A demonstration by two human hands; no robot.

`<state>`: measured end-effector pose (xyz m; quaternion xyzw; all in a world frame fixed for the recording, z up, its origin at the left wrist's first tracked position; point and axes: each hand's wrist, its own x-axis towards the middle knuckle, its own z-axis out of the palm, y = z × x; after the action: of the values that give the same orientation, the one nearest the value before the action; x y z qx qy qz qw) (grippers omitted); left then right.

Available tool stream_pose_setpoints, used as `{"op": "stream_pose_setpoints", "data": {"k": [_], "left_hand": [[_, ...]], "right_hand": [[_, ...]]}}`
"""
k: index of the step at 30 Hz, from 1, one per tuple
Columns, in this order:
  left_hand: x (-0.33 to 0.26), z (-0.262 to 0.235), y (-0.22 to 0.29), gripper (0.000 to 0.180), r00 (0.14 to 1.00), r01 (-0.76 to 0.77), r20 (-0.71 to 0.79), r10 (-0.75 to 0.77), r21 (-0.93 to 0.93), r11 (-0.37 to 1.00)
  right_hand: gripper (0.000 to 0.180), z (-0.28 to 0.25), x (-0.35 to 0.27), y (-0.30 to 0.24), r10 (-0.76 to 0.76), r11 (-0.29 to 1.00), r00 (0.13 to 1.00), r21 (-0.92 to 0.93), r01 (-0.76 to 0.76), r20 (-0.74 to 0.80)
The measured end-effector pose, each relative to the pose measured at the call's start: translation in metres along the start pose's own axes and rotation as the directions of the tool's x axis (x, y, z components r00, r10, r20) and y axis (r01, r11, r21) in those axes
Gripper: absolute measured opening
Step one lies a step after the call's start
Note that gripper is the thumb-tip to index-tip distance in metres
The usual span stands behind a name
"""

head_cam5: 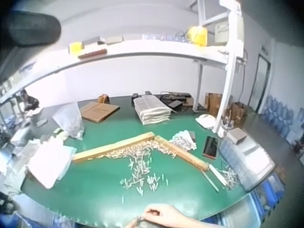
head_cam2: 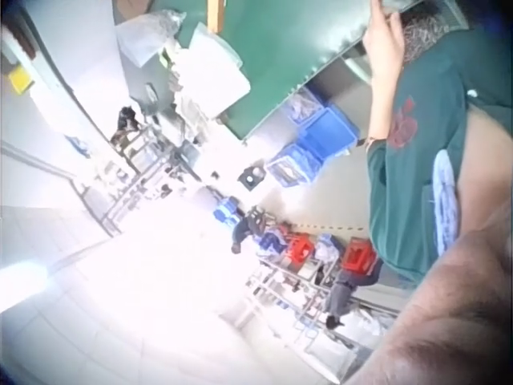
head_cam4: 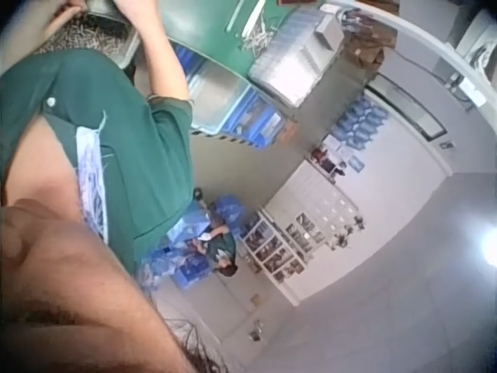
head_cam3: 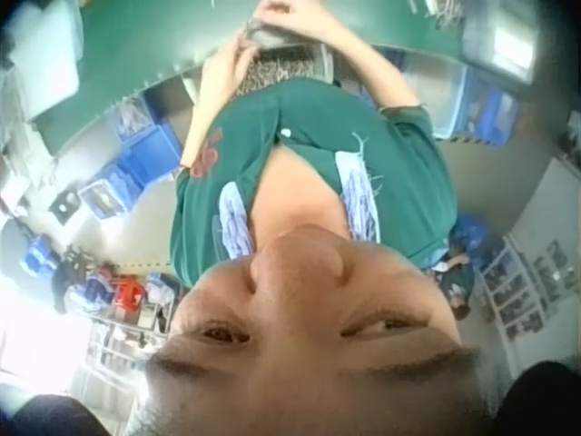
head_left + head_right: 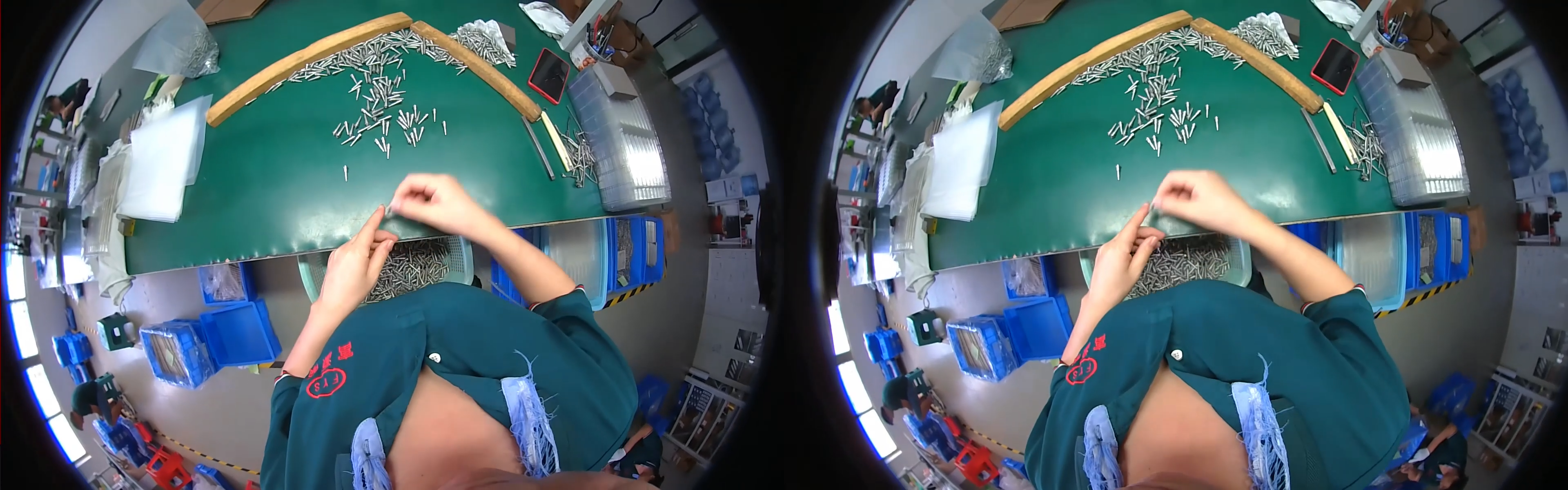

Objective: Sorting and inspecting small metal pins on a workbench in a factory environment.

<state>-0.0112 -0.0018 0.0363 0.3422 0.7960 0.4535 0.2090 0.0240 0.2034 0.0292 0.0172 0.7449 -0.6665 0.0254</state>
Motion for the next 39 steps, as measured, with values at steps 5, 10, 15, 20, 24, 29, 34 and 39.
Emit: {"op": "stream_pose_setpoints", "data": {"k": [5,10,15,20,24,29,34,39], "left_hand": [[-0.009,-0.003,-0.005,0.045,0.999,0.010,-0.039,-0.012,-0.059,0.998],[-0.011,-0.005,-0.006,0.041,0.999,0.015,-0.043,-0.019,-0.083,0.996],[-0.008,-0.017,-0.012,0.036,0.983,0.037,-0.172,-0.060,-0.136,0.990],[0.023,-0.039,-0.024,0.032,0.957,0.045,-0.289,-0.020,0.081,0.996],[0.056,-0.036,-0.030,0.030,0.952,0.086,-0.303,0.046,0.408,0.909],[0.086,-0.015,-0.031,0.013,0.950,-0.073,-0.227,0.216,0.511,0.856],[0.108,-0.026,-0.030,0.013,0.912,-0.221,-0.223,0.343,0.436,0.873],[0.132,-0.039,-0.053,0.028,0.885,-0.211,-0.208,0.416,0.616,0.759]], "right_hand": [[0.019,-0.121,0.061,0.001,-0.012,0.978,0.838,-0.182,-0.104,-0.546],[0.026,-0.227,0.104,0.011,-0.102,0.975,0.648,-0.206,-0.087,-0.755],[0.035,-0.192,0.095,-0.017,-0.146,0.977,0.745,-0.215,0.004,-0.651],[0.032,-0.100,0.043,-0.032,-0.084,0.971,0.970,-0.239,0.028,-0.229],[0.028,-0.035,0.014,-0.015,-0.070,0.849,0.997,-0.527,0.039,-0.039],[0.032,-0.005,0.013,-0.005,-0.128,0.759,0.983,-0.650,0.013,-0.129],[0.033,0.000,0.009,0.007,-0.349,0.605,0.928,-0.787,0.115,-0.133],[0.016,0.006,0.014,0.017,-0.427,0.592,0.891,-0.792,0.148,-0.153]]}}
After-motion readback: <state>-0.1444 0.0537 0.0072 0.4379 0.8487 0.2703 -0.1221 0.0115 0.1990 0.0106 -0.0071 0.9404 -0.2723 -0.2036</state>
